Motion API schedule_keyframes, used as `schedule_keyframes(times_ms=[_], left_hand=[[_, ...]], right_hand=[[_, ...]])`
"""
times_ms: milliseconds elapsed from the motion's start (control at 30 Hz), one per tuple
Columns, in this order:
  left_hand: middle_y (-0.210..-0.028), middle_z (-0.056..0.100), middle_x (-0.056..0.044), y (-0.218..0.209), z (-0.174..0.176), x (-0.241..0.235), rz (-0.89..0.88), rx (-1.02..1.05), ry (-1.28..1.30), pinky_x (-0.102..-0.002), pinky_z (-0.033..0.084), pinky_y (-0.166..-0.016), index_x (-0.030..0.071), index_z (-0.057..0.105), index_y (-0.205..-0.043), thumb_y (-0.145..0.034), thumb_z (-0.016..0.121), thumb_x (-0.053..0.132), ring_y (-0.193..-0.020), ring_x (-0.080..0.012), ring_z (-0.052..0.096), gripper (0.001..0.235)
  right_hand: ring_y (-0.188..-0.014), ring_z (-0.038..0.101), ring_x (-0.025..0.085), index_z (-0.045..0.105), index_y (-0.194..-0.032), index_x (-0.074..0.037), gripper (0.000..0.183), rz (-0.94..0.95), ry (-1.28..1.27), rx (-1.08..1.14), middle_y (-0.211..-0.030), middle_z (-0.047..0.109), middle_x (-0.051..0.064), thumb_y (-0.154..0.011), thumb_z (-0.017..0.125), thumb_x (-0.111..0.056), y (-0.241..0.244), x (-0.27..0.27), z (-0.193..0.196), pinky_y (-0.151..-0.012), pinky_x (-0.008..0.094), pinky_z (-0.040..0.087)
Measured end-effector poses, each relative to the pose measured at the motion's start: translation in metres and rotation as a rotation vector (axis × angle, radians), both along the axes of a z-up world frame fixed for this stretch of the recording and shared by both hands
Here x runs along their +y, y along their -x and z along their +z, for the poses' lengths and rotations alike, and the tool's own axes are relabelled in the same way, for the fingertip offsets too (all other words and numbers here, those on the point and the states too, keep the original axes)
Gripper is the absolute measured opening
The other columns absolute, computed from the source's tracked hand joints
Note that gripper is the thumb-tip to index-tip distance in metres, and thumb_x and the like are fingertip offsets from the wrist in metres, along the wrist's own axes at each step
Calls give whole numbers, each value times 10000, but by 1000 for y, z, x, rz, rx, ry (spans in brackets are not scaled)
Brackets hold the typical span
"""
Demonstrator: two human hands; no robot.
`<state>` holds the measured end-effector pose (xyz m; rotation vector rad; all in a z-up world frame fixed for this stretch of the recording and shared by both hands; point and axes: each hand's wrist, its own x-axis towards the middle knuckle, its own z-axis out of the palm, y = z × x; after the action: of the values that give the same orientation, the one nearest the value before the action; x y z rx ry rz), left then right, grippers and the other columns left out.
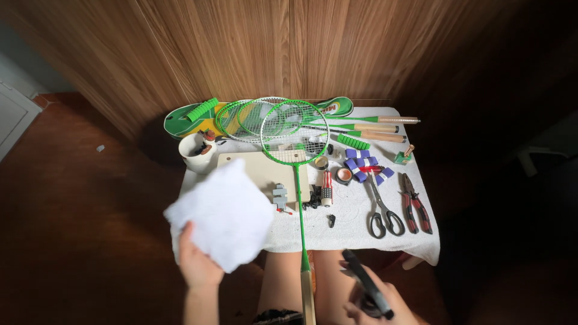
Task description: Cleaning the frame of a badminton racket and applying protective tape to its head.
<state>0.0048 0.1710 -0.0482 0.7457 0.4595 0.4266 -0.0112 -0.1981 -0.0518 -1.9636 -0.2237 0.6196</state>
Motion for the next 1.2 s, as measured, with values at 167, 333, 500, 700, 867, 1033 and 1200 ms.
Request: schedule_keyframes(times_ms=[167, 333, 500, 700, 867, 1033, 1200], left_hand=[[-1396, 598, -164, -18, -35, -54, -241, -89, 156, -476, 458, -1059, -19, 497, -1419, -946, 530, 397, -1281, -314, 573, 630], [-1381, 618, -137, -29, -30, -85, -469, -84, 229, -443, 451, -1049, 6, 501, -1432, -941, 523, 394, -1250, -274, 593, 626], [-1377, 607, -142, -34, -31, -83, -536, -152, 223, -457, 436, -1064, -4, 485, -1446, -963, 525, 396, -1255, -275, 579, 628], [-1395, 604, -134, -34, -29, -87, -576, -129, 217, -455, 438, -1071, 7, 485, -1450, -961, 531, 405, -1262, -263, 584, 632], [-1387, 609, -146, -33, -28, -90, -615, -120, 210, -451, 447, -1050, -2, 494, -1442, -961, 536, 428, -1245, -271, 592, 647], [-1378, 615, -145, -33, -25, -90, -609, -101, 183, -439, 453, -1046, -17, 510, -1422, -955, 548, 428, -1237, -263, 596, 646], [-1383, 605, -129, -34, -38, -91, -612, -75, 170, -425, 446, -1051, -8, 506, -1430, -955, 557, 408, -1239, -251, 586, 634]], right_hand=[[-572, 669, 85, 520, -1519, -126, 799, 82, -135, -56, -614, 684, 15, -782, 830, -150, 9, 36, 31, -609, 247, 512], [-652, 713, 74, 602, -1373, -106, 616, 61, -182, -221, -681, 684, 4, -790, 801, -100, 11, 46, 35, -660, 236, 556], [-570, 653, 89, 560, -1394, -142, 656, -16, -168, -148, -601, 655, 18, -780, 791, -121, 9, 42, 33, -603, 247, 514], [-567, 598, 96, 573, -1344, -104, 603, -60, -181, -186, -615, 630, 23, -798, 830, -118, 9, 41, 18, -572, 257, 485], [-572, 569, 96, 546, -1420, -126, 691, -63, -154, -165, -618, 598, 18, -786, 820, -107, 9, 44, 28, -565, 257, 479], [-589, 599, 96, 549, -1393, -126, 661, -51, -154, -197, -636, 627, 15, -792, 824, -114, 9, 46, 30, -581, 266, 498], [-604, 629, 104, 553, -1367, -112, 614, -40, -187, -157, -639, 645, 20, -804, 799, -115, 11, 45, 31, -602, 265, 509]])
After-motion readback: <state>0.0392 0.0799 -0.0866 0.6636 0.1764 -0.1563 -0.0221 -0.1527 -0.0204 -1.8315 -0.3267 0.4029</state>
